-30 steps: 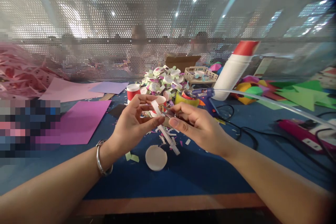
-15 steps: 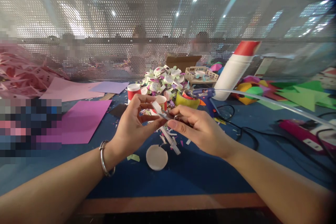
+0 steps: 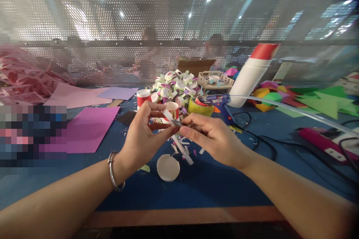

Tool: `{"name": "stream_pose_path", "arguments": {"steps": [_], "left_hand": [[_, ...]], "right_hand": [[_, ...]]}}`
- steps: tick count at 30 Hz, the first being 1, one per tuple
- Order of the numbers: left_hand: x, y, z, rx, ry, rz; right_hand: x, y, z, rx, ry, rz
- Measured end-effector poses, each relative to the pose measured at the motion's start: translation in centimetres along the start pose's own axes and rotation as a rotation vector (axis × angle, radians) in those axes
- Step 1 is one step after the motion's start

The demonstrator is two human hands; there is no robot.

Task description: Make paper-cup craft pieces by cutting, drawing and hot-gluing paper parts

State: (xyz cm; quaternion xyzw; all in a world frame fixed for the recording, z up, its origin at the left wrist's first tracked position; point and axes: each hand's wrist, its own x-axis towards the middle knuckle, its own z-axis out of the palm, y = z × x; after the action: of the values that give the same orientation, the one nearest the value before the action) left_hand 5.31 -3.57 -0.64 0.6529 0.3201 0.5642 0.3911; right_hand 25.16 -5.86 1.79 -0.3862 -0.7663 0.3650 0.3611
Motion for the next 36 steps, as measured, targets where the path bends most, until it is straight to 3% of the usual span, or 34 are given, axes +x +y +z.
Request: {"name": "stream_pose_path", "arguments": {"steps": [11, 20, 28, 36], "left_hand": [[-0.27, 0.33, -0.01, 0.127, 0.029, 0.033], [-0.63, 0.88, 0.46, 0.113, 0.024, -0.043], [-0.54, 0.85, 0.42, 0.000, -0.004, -0.139], [0.35, 0.95, -0.25, -0.397, -0.119, -0.355]], "right_hand": [[0.16, -0.12, 0.05, 0.009, 0.009, -0.023], [-0.06, 0.24, 0.08, -0.030, 0.037, -0.056], [0.27, 0.21, 0.00, 0.002, 0.121, -0.016], [0.58, 0.30, -0.45, 0.057, 0.186, 0.029]]}}
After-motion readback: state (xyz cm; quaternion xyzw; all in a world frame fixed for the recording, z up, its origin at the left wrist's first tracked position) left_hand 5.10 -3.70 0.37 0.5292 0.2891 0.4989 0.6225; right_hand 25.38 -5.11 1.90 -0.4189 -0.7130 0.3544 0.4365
